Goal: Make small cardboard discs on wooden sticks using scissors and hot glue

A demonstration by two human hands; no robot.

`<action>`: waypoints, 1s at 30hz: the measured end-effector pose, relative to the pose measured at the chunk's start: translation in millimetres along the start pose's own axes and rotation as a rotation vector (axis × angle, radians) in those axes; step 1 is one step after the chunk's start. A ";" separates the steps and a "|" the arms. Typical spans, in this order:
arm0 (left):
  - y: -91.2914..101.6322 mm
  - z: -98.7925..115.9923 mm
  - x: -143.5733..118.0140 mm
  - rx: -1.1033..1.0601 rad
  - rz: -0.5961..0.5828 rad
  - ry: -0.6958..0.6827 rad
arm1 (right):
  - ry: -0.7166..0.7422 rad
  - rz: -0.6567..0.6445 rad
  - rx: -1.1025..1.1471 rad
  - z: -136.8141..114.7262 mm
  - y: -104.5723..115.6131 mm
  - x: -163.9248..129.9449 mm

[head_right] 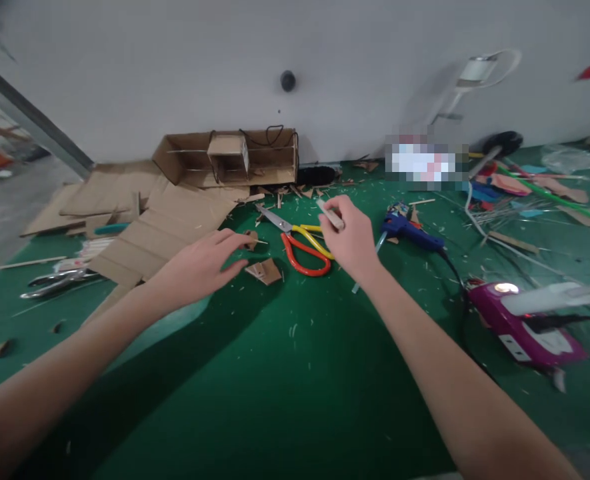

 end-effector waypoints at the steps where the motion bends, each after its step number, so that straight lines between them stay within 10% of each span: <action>1: -3.5 -0.4 -0.8 -0.030 -0.041 -0.035 | 0.038 -0.088 -0.148 6.5 -5.1 2.3; 5: -13.4 8.4 -6.5 -0.157 -0.155 -0.176 | 0.059 -0.235 -0.549 24.5 -13.5 0.3; 14: -15.6 7.8 -0.9 -0.215 -0.116 -0.153 | 0.163 -0.513 -0.431 -14.5 -59.1 -28.5; 21: -10.5 -31.7 -6.4 -0.044 -0.152 0.007 | 0.103 -0.560 -0.578 -7.8 -65.0 -31.6; 30: -22.7 10.6 3.0 -0.151 -0.035 0.008 | -0.047 -0.356 -0.430 -10.3 -41.1 -21.7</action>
Point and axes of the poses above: each hand's wrist, its own x-axis towards the middle knuckle, its own y-axis out of the back of the hand, z = x × y, the point moved 10 cm from there along x, towards the middle knuckle, and after that the axes turned 9 degrees about x, right-handed, at the moved point
